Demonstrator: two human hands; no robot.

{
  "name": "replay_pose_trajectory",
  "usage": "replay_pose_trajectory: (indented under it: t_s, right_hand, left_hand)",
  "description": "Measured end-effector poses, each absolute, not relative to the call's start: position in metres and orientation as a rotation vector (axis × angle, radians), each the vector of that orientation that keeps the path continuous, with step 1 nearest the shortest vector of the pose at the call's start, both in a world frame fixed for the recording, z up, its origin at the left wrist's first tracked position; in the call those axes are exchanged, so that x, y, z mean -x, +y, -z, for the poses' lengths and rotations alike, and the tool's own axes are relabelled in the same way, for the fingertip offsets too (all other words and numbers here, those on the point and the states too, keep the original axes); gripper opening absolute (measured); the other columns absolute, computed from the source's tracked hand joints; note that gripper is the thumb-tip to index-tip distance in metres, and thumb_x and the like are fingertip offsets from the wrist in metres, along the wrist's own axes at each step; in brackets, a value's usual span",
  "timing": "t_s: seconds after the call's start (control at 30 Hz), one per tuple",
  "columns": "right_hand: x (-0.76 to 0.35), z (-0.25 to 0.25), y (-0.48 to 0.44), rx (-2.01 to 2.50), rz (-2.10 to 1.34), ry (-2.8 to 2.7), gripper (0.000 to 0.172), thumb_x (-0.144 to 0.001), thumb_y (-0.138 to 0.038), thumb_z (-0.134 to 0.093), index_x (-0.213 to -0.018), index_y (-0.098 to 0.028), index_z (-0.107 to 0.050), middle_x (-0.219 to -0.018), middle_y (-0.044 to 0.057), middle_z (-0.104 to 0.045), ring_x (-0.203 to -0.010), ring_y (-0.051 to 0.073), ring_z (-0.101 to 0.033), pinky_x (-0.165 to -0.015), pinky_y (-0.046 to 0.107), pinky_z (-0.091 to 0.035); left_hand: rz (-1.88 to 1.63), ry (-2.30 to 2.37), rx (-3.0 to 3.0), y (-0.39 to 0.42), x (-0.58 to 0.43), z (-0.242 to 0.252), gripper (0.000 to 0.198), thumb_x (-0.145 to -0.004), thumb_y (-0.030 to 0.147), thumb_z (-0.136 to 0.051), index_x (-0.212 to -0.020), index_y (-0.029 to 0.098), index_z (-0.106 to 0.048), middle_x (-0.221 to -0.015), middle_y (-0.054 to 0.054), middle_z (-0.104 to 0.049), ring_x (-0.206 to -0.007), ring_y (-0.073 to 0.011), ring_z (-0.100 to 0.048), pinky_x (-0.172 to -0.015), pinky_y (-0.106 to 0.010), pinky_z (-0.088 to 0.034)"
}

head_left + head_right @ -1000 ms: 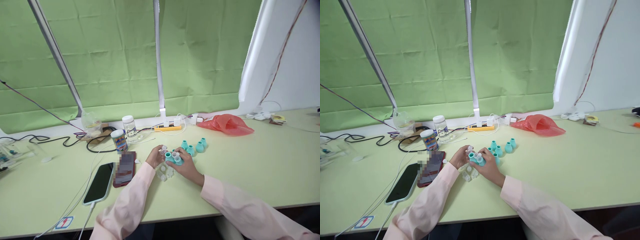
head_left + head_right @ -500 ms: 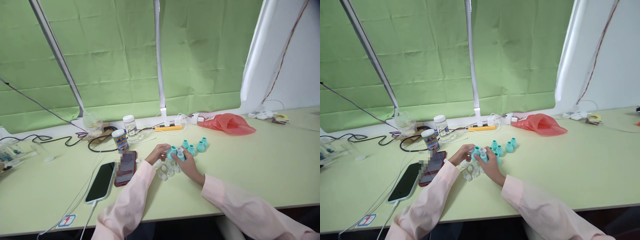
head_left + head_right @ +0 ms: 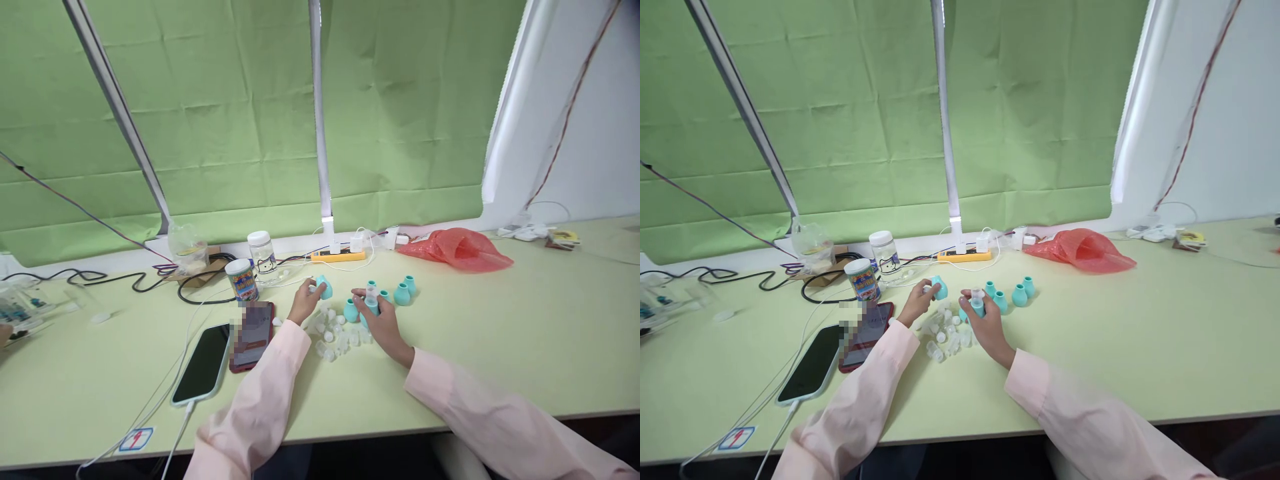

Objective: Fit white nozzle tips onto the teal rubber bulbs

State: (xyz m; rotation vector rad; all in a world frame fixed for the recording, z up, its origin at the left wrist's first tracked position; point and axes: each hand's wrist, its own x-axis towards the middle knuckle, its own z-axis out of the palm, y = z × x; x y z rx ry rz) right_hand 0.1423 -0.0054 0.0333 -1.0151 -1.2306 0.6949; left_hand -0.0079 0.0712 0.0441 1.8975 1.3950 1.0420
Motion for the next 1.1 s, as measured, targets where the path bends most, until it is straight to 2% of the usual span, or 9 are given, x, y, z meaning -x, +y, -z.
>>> replay_pose_trajectory:
  t_s: [0.17,0.37,0.5,0.57,0.67,0.77,0.87,0.93,1.1]
  right_hand:
    - [-0.141,-0.033,-0.007,0.984,-0.734,-1.218,0.033,-0.065,-0.044,-0.052,-0.081,-0.015,-0.055,-0.073,0.004,-0.054,-0.054,0.012,-0.049,-0.046,0.025,-0.045]
    - [-0.14,-0.032,-0.006,0.957,-0.764,-1.285,0.031,-0.066,-0.045,-0.051,-0.074,-0.015,-0.053,-0.058,0.0,-0.051,-0.048,0.01,-0.047,-0.045,0.023,-0.043]
    - [-0.139,-0.026,-0.005,0.946,-0.873,-1.412,0.03,-0.068,-0.045,-0.048,-0.069,-0.015,-0.05,-0.057,0.001,-0.054,-0.045,0.01,-0.048,-0.045,0.023,-0.042]
    - [-0.138,-0.022,-0.004,0.996,-0.869,-1.511,0.029,-0.068,-0.044,-0.048,-0.061,-0.015,-0.048,-0.052,0.0,-0.053,-0.043,0.01,-0.048,-0.044,0.023,-0.041]
    - [-0.137,-0.019,-0.004,1.092,-0.773,-1.656,0.029,-0.069,-0.04,-0.048,-0.053,-0.015,-0.045,-0.044,-0.001,-0.05,-0.041,0.01,-0.046,-0.044,0.022,-0.038]
    - [-0.137,-0.019,-0.005,1.077,-0.691,-1.79,0.023,-0.069,-0.031,-0.046,-0.052,-0.016,-0.045,-0.044,-0.002,-0.049,-0.043,0.01,-0.046,-0.044,0.021,-0.036]
    - [-0.137,-0.019,-0.005,1.016,-0.658,-1.853,0.01,-0.065,-0.02,-0.047,-0.055,-0.016,-0.046,-0.051,-0.002,-0.051,-0.05,0.011,-0.046,-0.044,0.02,-0.034]
    - [-0.137,-0.019,-0.006,1.008,-0.656,-1.881,0.006,-0.062,-0.016,-0.047,-0.055,-0.015,-0.046,-0.052,-0.002,-0.05,-0.051,0.011,-0.046,-0.044,0.02,-0.033]
    - [-0.134,-0.023,-0.008,1.046,-0.679,-1.929,0.014,-0.063,-0.014,-0.041,-0.049,-0.016,-0.041,-0.043,-0.003,-0.044,-0.044,0.009,-0.041,-0.042,0.02,-0.031]
  left_hand:
    - [-0.806,1.957,-2.193,0.082,0.021,-0.032,0.029,-0.074,0.041,-0.036,-0.093,0.02,-0.044,-0.073,-0.004,-0.058,-0.072,-0.0173,-0.053,-0.058,-0.024,-0.035]
    - [-0.614,2.076,-2.199,0.082,0.02,-0.024,0.029,-0.069,0.036,-0.044,-0.09,0.018,-0.05,-0.084,-0.011,-0.059,-0.083,-0.0245,-0.052,-0.063,-0.031,-0.036]
    - [-0.685,2.092,-2.215,0.075,0.016,-0.031,0.037,-0.069,0.038,-0.043,-0.099,0.018,-0.045,-0.095,-0.012,-0.054,-0.091,-0.0257,-0.047,-0.066,-0.033,-0.037]
    - [-0.955,2.04,-2.274,0.067,0.012,-0.04,0.034,-0.073,0.038,-0.038,-0.1,0.019,-0.044,-0.1,-0.01,-0.05,-0.093,-0.0228,-0.044,-0.068,-0.031,-0.036]
    - [-1.362,1.682,-2.401,0.048,0.004,-0.055,0.027,-0.077,0.037,-0.032,-0.084,0.017,-0.05,-0.082,-0.005,-0.054,-0.08,-0.0152,-0.048,-0.066,-0.025,-0.035]
    - [-1.126,1.167,-2.585,0.03,-0.007,-0.06,0.03,-0.076,0.036,-0.034,-0.06,0.016,-0.049,-0.052,0.003,-0.045,-0.05,-0.0082,-0.041,-0.052,-0.019,-0.031]
    - [-1.006,1.043,-2.64,0.02,-0.019,-0.054,0.032,-0.071,0.038,-0.042,-0.048,0.015,-0.043,-0.043,0.005,-0.035,-0.043,-0.0066,-0.032,-0.046,-0.02,-0.024]
    - [-0.996,1.046,-2.57,0.018,-0.024,-0.049,0.037,-0.075,0.035,-0.035,-0.044,0.015,-0.038,-0.04,0.005,-0.03,-0.04,-0.0059,-0.027,-0.045,-0.02,-0.022]
    - [-1.023,1.021,-2.265,0.024,-0.028,-0.041,0.045,-0.078,0.04,-0.028,-0.04,0.016,-0.022,-0.039,0.006,-0.019,-0.039,-0.0049,-0.019,-0.041,-0.021,-0.015]
